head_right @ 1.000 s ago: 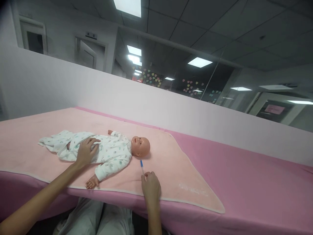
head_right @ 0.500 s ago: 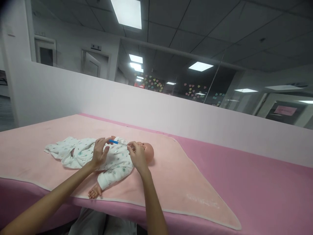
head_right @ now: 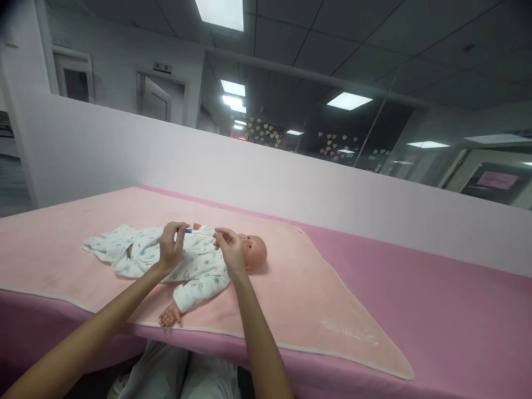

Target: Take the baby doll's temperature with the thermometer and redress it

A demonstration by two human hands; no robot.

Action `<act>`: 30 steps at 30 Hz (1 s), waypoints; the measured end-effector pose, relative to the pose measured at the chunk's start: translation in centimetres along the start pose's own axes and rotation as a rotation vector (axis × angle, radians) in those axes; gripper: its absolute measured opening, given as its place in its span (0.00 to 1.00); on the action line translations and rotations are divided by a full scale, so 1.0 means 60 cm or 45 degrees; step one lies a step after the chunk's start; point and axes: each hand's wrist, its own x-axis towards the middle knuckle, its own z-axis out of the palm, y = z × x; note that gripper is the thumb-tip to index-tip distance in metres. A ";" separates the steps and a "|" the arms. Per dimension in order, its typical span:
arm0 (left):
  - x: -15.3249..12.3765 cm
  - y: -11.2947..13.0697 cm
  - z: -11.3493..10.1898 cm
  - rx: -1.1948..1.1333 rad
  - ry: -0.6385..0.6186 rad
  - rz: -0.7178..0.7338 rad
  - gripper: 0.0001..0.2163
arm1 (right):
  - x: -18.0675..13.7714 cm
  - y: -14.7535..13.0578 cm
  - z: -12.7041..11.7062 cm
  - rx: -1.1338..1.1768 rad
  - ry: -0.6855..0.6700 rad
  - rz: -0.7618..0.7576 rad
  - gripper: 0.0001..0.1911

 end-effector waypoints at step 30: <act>-0.053 -0.055 -0.001 0.223 -0.370 -0.006 0.14 | 0.005 -0.109 -0.028 -0.040 -0.238 -0.082 0.14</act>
